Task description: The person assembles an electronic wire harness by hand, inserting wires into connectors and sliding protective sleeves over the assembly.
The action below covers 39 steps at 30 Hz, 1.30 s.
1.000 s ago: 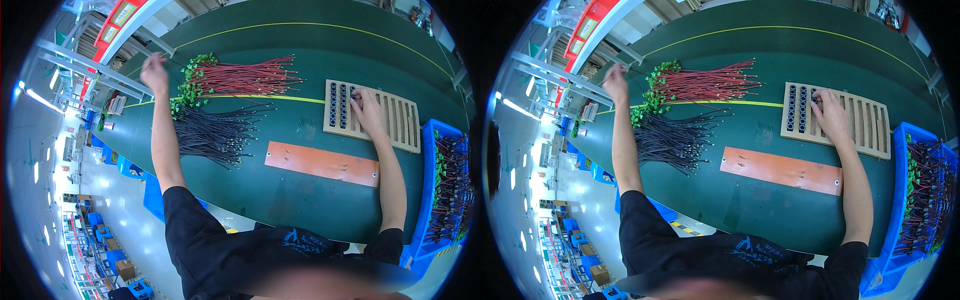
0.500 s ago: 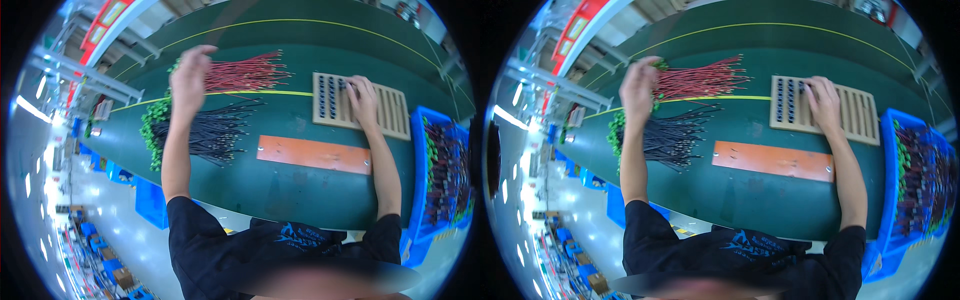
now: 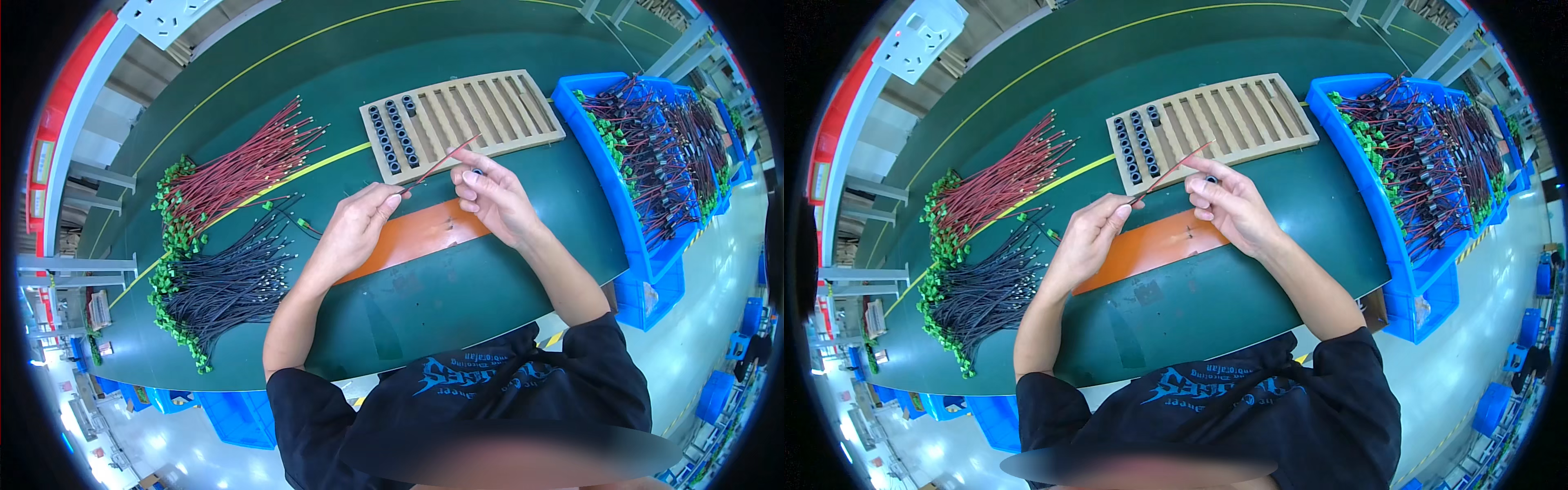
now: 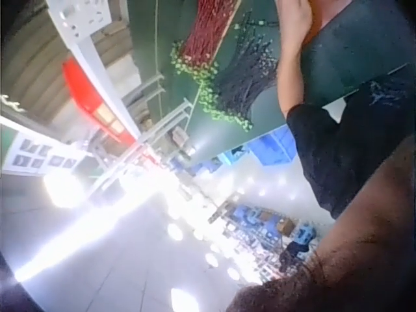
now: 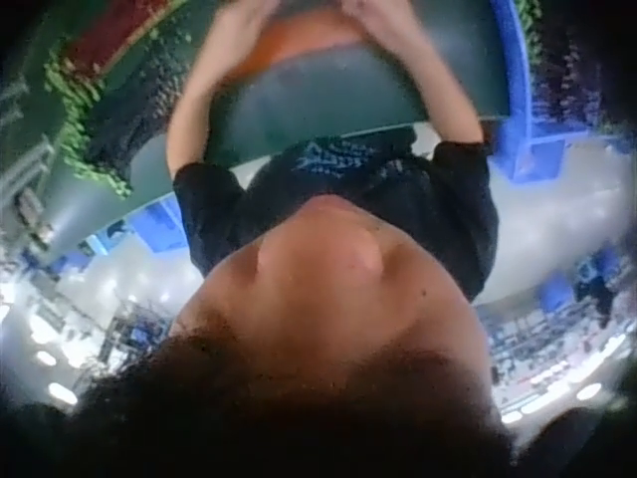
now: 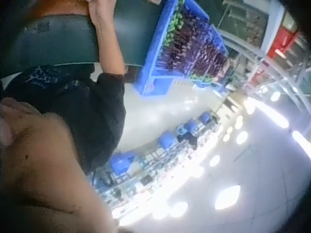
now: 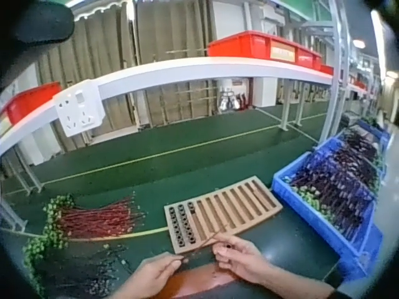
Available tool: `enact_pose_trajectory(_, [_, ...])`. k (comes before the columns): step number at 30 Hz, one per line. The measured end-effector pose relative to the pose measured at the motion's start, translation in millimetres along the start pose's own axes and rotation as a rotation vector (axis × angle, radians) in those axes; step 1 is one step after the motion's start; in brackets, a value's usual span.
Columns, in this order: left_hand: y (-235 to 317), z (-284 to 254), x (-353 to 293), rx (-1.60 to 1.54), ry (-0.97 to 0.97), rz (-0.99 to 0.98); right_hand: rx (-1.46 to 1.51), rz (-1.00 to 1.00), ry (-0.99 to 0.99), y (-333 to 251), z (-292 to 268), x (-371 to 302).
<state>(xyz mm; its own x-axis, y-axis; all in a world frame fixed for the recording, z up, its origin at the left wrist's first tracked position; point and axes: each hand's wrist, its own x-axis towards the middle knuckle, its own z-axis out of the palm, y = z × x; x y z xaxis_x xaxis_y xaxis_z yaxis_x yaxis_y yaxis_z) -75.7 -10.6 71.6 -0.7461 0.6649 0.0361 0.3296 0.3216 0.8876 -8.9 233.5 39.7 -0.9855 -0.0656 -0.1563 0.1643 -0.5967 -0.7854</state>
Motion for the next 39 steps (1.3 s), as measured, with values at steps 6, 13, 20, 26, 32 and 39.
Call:
enact_pose_trajectory(6, [-6,-2,-6,0.082,-0.055,0.076,0.018,-0.096,0.039,-1,3,4])
enact_pose_trajectory(13, [-2,3,-1,-0.074,-0.184,-0.064,-0.472,-0.144,0.053,26,15,1])
enact_pose_trajectory(20, [-15,13,-5,-0.331,-0.159,-0.088,-0.561,-0.368,0.009,27,26,-3])
enact_pose_trajectory(26, [-7,10,-2,-0.395,-0.243,-0.247,-0.774,-0.395,-0.046,32,20,-4])
enact_pose_trajectory(32, [-15,15,-2,-0.374,-0.201,-0.094,-0.84,-0.542,0.002,27,29,-4])
enact_pose_trajectory(39, [-16,20,-2,-0.412,-0.257,-0.157,-0.97,-0.635,-0.029,28,26,-6])
